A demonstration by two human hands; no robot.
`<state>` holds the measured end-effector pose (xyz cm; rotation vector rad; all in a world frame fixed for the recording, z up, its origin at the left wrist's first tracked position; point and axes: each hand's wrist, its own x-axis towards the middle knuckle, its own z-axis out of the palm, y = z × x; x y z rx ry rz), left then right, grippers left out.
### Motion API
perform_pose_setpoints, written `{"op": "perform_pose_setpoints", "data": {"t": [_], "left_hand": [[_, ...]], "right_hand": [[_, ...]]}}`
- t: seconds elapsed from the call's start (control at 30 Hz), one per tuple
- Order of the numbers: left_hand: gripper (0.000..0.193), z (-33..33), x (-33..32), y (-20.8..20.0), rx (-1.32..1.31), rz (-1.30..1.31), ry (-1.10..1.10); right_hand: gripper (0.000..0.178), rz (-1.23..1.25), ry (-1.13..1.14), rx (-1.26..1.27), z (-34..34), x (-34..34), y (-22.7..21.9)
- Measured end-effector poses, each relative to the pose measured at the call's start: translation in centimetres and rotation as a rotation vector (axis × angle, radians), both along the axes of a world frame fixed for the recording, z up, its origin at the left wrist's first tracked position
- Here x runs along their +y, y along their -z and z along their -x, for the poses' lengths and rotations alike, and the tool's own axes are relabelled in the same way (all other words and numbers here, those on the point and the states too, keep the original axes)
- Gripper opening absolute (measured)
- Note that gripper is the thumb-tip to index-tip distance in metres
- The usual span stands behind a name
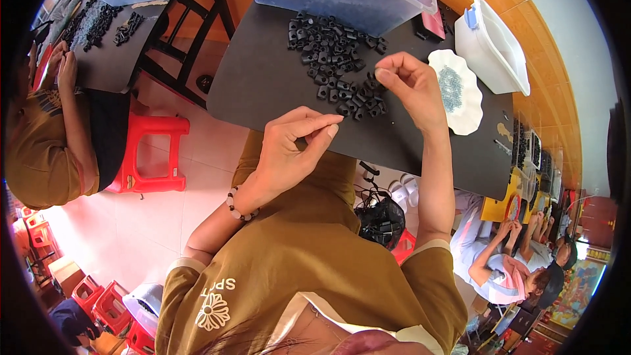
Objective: The person assembles plastic cord locks by hand, picking up springs from a small dish and inserting them into plastic stopper pieces on the table.
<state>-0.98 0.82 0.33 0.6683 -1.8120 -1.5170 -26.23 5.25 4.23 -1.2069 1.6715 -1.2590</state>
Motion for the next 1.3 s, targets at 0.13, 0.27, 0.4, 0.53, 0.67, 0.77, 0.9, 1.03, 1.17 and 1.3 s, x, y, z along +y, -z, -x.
{"op": "perform_pose_setpoints", "data": {"t": [0.13, 0.27, 0.4, 0.53, 0.67, 0.77, 0.9, 1.03, 1.17, 1.3], "left_hand": [[0.026, 1.2, -0.1, -0.8, 0.083, 0.175, -0.074], [0.033, 2.8, 0.0, -1.3, 0.211, 0.244, -0.076], [0.031, 3.3, -0.3, -0.2, 0.272, 0.356, -0.058], [0.025, 2.5, -0.2, -0.3, 0.186, 0.26, -0.052], [0.028, 1.9, 0.3, -0.2, 0.243, -0.169, -0.013], [0.028, 1.5, 0.1, -0.3, 0.239, -0.236, -0.002], [0.029, 1.3, -0.1, -0.2, 0.225, -0.171, -0.011], [0.029, 1.2, 0.2, 0.1, 0.137, -0.148, 0.002], [0.03, 1.1, 0.4, 0.3, 0.106, -0.153, 0.056], [0.031, 1.0, 0.6, 1.0, 0.154, -0.212, 0.053]], "right_hand": [[0.021, 0.074, -0.093, -0.354, -2.0, 2.1, 0.3], [0.019, 0.052, -0.064, -0.613, -4.3, 3.5, 0.9], [0.019, 0.061, -0.063, -0.712, -6.0, 4.3, 2.1], [0.02, 0.068, -0.068, -0.508, -6.3, 4.5, 2.3], [0.017, 0.036, 0.021, -0.192, -4.8, 5.3, 0.0], [0.015, 0.025, 0.207, 0.07, -1.5, 5.9, -0.5], [0.013, -0.001, 0.388, 0.517, 1.8, 5.8, -0.8], [0.014, 0.076, 0.396, 0.798, 2.8, 4.5, -0.6], [0.021, -0.063, 0.266, 0.735, 0.9, 1.2, -0.2], [0.022, -0.184, 0.173, 0.821, 0.8, -1.3, 1.2]]}}
